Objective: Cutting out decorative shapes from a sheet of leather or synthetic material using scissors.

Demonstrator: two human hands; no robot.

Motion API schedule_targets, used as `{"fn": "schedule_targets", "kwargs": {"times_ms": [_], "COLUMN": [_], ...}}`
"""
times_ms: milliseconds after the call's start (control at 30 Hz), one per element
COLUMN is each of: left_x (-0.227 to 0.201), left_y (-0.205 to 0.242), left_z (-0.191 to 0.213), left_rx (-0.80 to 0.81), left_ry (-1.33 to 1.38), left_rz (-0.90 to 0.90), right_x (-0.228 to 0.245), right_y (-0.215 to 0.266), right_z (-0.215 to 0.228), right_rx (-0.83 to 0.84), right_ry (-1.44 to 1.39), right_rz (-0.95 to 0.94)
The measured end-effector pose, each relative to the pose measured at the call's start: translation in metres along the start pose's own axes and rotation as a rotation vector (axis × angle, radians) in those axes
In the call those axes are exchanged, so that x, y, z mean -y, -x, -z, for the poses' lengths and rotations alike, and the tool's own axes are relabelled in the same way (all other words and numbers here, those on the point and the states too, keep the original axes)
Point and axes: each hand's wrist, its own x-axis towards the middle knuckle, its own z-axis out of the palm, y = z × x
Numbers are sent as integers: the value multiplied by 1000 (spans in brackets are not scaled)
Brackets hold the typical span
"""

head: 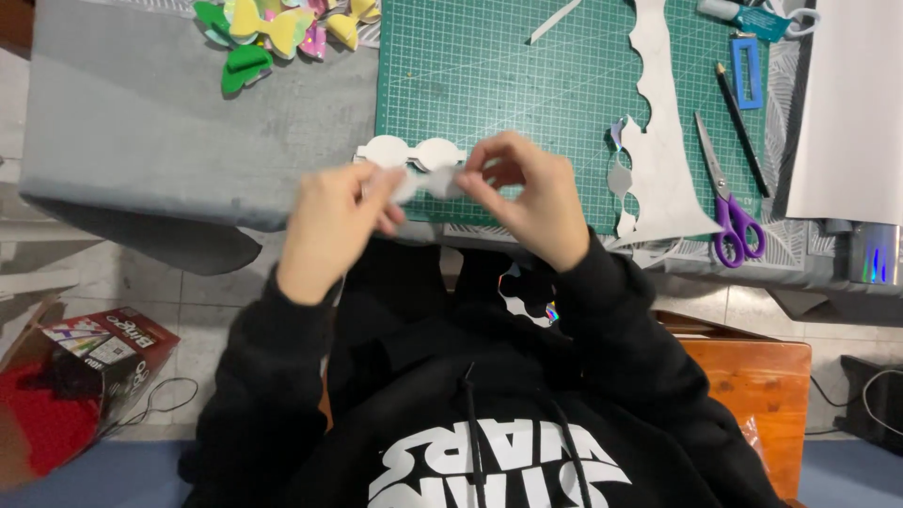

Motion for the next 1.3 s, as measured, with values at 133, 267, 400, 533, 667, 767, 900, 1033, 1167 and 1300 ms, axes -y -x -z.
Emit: {"fn": "schedule_targets", "kwargs": {"times_ms": [133, 267, 400, 533, 667, 767, 900, 1033, 1167, 1300], "left_x": [5, 34, 50, 45, 30, 9, 6, 19, 13, 6], "left_y": [-19, -33, -38, -33, -10, 25, 58, 59, 41, 33], "left_z": [12, 5, -4, -2, 11, 19, 2, -52, -112, -150], "left_rx": [-193, -360, -416, -453, -513, -464, -235, 115, 487, 695], "left_ry": [-331, -781, -967, -1023, -831, -503, -165, 109, 242, 289], "left_rz": [-39, -249, -304, -285, -188, -124, -82, 155, 137, 57], "right_x": [-12, -25, -23, -3, 44, 45, 17, -21, -46, -39], "right_y": [-18, -25, -25, -17, 15, 61, 106, 131, 147, 147], "right_z": [-14, -19, -21, -24, 15, 78, 153, 158, 152, 154], "right_rx": [-80, -92, -104, -182, -117, -168, -359, -260, -289, -354], "right_ry": [-5, 113, 307, 505, 487, 439, 666, 867, 851, 835], "right_rz": [30, 33, 52, 155, 265, 168, -12, -56, -115, -38]}}
